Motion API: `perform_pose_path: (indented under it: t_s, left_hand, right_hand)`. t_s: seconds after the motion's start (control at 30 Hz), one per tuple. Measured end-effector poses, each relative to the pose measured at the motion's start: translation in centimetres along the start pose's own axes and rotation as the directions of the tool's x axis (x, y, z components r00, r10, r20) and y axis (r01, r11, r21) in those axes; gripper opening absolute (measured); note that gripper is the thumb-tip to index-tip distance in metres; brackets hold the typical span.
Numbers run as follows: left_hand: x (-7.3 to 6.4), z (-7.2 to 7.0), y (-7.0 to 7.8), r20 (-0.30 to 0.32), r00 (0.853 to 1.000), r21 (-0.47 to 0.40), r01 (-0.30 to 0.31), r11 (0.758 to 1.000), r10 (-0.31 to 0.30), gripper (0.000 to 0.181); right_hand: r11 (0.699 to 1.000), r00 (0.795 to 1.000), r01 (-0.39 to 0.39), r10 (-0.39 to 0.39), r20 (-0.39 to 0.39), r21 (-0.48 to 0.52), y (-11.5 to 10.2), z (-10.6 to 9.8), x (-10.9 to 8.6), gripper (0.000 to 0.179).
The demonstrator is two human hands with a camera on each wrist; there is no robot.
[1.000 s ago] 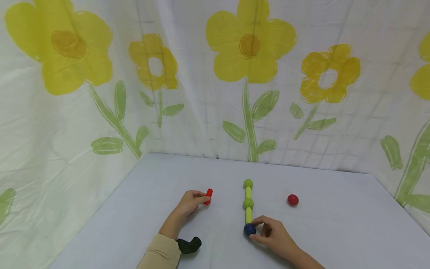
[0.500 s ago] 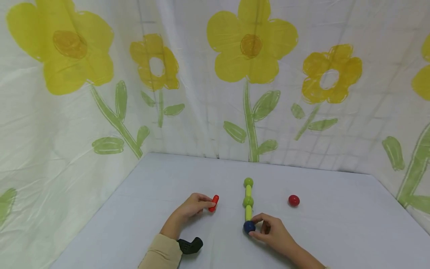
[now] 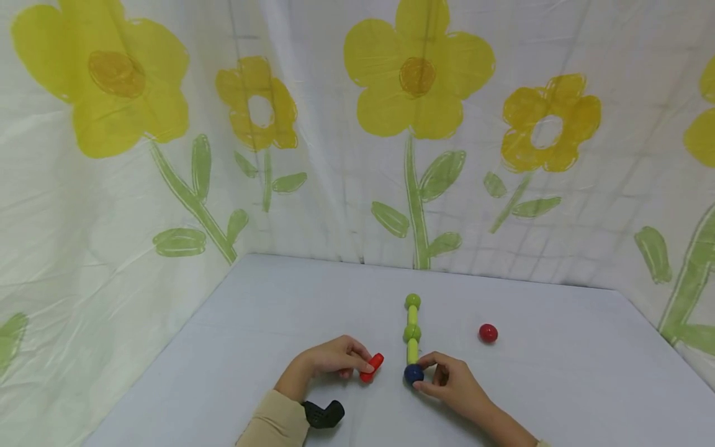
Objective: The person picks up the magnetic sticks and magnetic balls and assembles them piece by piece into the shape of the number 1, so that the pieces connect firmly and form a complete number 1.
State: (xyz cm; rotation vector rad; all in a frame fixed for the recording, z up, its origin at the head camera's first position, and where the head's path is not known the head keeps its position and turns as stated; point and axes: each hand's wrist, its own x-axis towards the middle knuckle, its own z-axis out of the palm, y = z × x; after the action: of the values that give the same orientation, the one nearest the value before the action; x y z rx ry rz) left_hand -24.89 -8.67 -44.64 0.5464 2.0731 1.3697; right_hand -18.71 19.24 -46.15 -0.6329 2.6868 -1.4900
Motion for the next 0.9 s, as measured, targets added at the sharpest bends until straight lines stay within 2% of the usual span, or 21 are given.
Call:
perform_pose_path:
  t_s: [0.3,0.5,0.73,0.9]
  left_hand:
    - [0.0,1.4,0.8,0.099,0.995,0.008,0.008,1.000,-0.009,0.010]
    - [0.2,2.3,1.3,0.100,0.995,0.015,0.007,1.000,-0.009,0.009]
    - [0.5,3.0,1.5,0.134,0.991,0.020,0.004,1.000,-0.007,0.008]
    - [0.4,3.4,1.7,0.138,0.990,0.014,0.006,1.000,-0.008,0.008]
  right_hand:
    - [1.000,1.000,-0.004,0.004,-0.014,0.015,0.3,0.1,-0.1,0.031]
    - [0.998,0.999,0.017,-0.015,-0.030,0.053,0.5,0.2,-0.3,0.030]
    - [0.995,0.999,-0.019,0.022,-0.029,0.095,0.4,0.1,-0.3,0.031]
    - [0.995,0.999,-0.015,0.018,-0.030,0.095,0.3,0.2,-0.4,0.031]
